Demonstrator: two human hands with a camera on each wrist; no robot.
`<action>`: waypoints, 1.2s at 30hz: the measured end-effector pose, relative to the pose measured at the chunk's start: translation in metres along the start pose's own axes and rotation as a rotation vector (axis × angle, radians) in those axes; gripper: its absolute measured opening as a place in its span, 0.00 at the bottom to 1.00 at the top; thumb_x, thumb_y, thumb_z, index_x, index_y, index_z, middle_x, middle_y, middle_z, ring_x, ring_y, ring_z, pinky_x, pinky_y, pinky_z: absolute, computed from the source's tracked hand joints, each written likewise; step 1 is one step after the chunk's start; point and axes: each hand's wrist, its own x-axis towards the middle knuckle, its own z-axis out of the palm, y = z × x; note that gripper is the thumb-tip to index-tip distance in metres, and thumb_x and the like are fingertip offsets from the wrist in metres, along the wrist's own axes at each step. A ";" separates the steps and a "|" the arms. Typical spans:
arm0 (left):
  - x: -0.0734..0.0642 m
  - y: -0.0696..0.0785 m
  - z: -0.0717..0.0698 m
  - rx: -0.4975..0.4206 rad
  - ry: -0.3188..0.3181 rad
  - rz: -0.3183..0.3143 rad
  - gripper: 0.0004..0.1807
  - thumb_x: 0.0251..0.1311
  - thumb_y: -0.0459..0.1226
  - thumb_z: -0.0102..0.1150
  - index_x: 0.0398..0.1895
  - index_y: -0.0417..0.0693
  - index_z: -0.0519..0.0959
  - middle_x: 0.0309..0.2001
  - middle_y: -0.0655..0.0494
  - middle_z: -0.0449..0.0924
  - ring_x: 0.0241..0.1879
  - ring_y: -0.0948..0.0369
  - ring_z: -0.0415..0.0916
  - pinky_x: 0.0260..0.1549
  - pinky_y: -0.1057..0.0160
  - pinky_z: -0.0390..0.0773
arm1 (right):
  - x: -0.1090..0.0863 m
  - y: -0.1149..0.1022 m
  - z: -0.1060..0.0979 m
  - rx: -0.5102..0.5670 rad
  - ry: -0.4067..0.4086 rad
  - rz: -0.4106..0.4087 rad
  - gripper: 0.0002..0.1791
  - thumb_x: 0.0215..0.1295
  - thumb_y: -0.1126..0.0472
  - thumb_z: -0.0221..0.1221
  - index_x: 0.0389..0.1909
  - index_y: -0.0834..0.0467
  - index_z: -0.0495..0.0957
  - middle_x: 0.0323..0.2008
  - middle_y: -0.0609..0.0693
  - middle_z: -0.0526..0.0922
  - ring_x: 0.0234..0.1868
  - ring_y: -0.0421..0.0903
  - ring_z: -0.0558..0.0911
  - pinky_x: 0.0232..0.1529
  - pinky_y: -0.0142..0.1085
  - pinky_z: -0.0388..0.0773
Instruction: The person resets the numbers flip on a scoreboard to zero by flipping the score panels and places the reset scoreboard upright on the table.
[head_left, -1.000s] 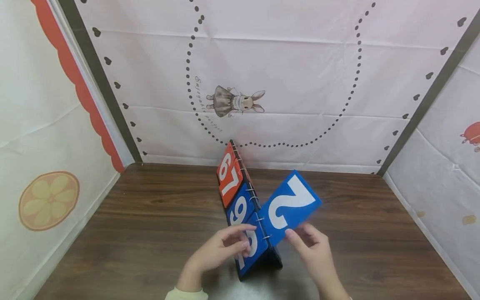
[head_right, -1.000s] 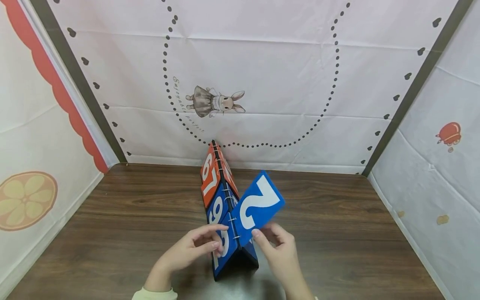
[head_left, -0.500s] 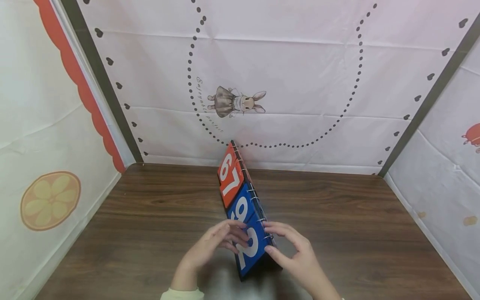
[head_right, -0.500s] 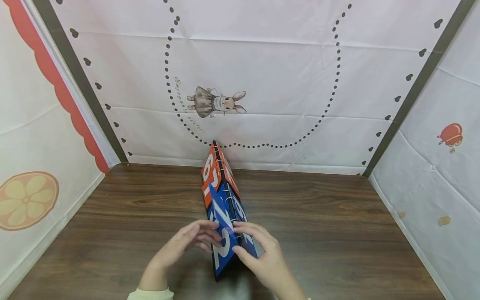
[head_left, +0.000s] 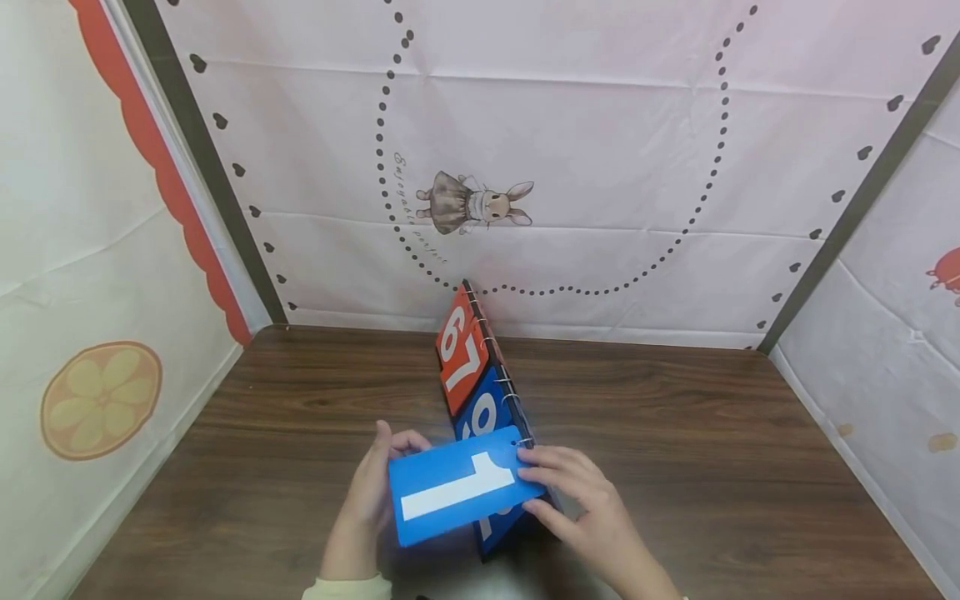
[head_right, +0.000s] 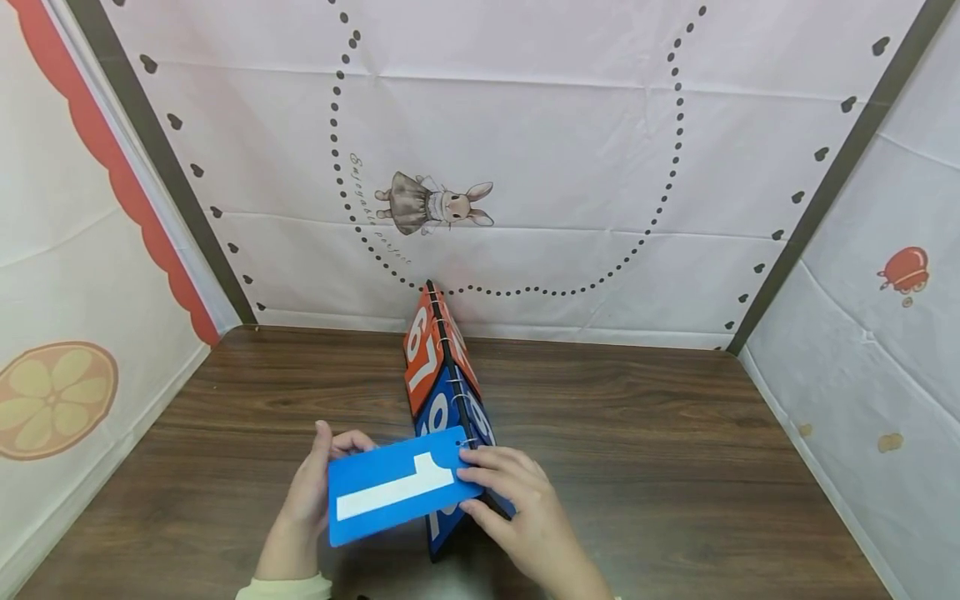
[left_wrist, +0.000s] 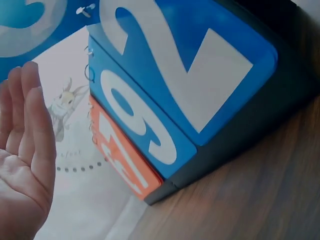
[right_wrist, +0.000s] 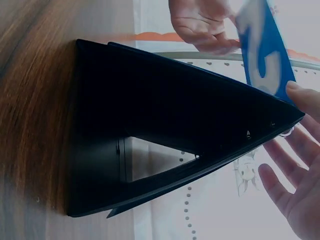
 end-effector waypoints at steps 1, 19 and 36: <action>0.000 -0.001 -0.002 0.006 -0.019 -0.005 0.31 0.71 0.53 0.20 0.33 0.58 0.80 0.29 0.61 0.79 0.28 0.64 0.77 0.27 0.69 0.76 | 0.000 0.000 0.000 -0.019 -0.001 -0.002 0.19 0.55 0.61 0.65 0.48 0.46 0.79 0.54 0.40 0.76 0.56 0.42 0.72 0.49 0.45 0.74; 0.006 -0.031 -0.004 0.426 -0.050 -0.398 0.22 0.55 0.48 0.63 0.44 0.43 0.73 0.34 0.52 0.77 0.31 0.56 0.75 0.31 0.58 0.77 | -0.001 0.008 -0.022 0.059 0.017 0.162 0.42 0.48 0.56 0.70 0.66 0.47 0.63 0.63 0.40 0.68 0.60 0.44 0.70 0.53 0.48 0.71; 0.013 -0.048 0.002 0.461 -0.044 -0.404 0.29 0.49 0.49 0.67 0.50 0.44 0.69 0.42 0.48 0.73 0.34 0.56 0.75 0.32 0.58 0.79 | -0.002 0.016 -0.025 0.051 -0.225 0.423 0.44 0.45 0.44 0.69 0.66 0.38 0.61 0.63 0.44 0.67 0.63 0.51 0.66 0.56 0.58 0.63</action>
